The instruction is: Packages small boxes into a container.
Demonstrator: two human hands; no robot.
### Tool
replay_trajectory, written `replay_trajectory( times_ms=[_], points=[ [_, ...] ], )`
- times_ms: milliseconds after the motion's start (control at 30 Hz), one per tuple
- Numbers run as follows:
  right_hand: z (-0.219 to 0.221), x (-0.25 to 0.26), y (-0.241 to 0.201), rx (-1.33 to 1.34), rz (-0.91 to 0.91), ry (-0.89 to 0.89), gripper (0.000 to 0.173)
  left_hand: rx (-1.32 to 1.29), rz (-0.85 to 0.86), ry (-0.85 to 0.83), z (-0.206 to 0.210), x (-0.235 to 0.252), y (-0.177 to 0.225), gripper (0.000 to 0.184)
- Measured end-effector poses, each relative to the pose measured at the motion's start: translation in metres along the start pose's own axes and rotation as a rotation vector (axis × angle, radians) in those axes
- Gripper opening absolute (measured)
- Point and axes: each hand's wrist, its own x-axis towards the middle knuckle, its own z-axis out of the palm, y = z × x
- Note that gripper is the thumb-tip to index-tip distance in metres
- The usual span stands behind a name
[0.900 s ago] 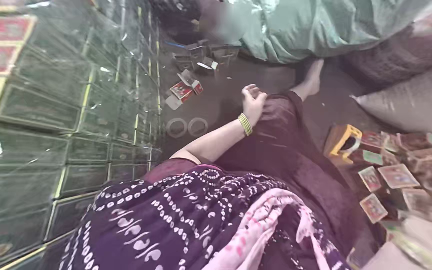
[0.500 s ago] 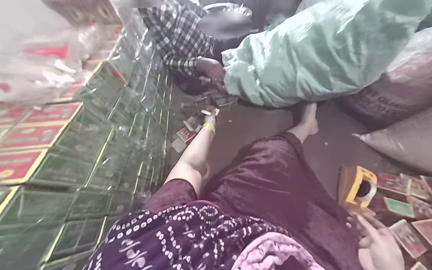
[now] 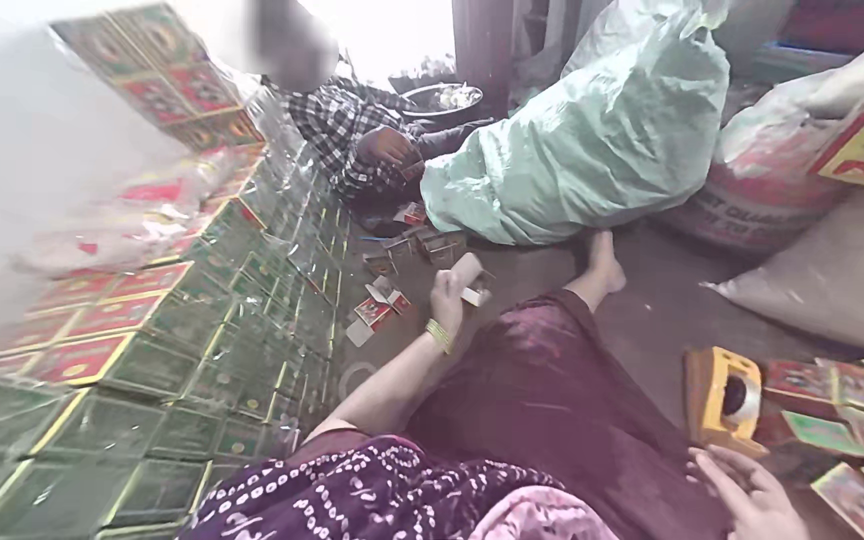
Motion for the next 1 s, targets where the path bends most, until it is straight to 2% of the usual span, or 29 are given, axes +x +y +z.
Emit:
replay_trajectory(
  times_ms=[100,233,267,367,467,533,600,633,700,767,867,1000],
  points=[
    [0.004,-0.013,-0.002,-0.033,-0.134,-0.109,0.036,-0.247,0.149,-0.149,0.023,-0.049,0.059,0.036],
    [0.016,-0.024,-0.005,-0.098,-0.283,-0.226,0.092,-0.491,0.229,-0.617,0.063,-0.108,0.109,0.028],
    [0.018,-0.027,-0.006,-0.101,-0.303,-0.248,0.099,-0.486,0.243,-0.723,0.071,-0.122,0.117,0.028],
    [0.011,-0.036,-0.005,-0.176,-0.391,-0.294,0.093,-0.468,0.289,-0.883,0.091,-0.158,0.128,0.027],
    [0.002,-0.040,0.000,-0.216,-0.402,-0.298,0.072,-0.513,0.145,-0.914,0.100,-0.178,0.127,0.034],
    [0.000,-0.036,0.001,-0.148,-0.397,-0.300,0.067,-0.600,0.032,-0.970,0.105,-0.182,0.119,0.046],
    [0.001,-0.032,0.001,-0.068,-0.382,-0.290,0.063,-0.668,0.011,-1.071,0.111,-0.184,0.107,0.052],
    [0.001,-0.029,0.001,-0.043,-0.377,-0.284,0.063,-0.666,-0.013,-1.123,0.112,-0.185,0.103,0.057],
    [0.002,-0.022,0.003,-0.052,-0.376,-0.282,0.062,-0.593,-0.084,-1.193,0.115,-0.185,0.099,0.081],
    [0.002,-0.019,0.006,-0.085,-0.342,-0.287,0.061,-0.524,-0.130,-1.242,0.121,-0.183,0.090,0.092],
    [0.003,-0.015,0.009,-0.113,-0.282,-0.299,0.063,-0.451,-0.234,-1.302,0.130,-0.175,0.085,0.091],
    [0.000,-0.007,0.019,-0.173,-0.256,-0.290,0.076,-0.427,-0.291,-1.380,0.136,-0.166,0.092,0.094]
  ],
)
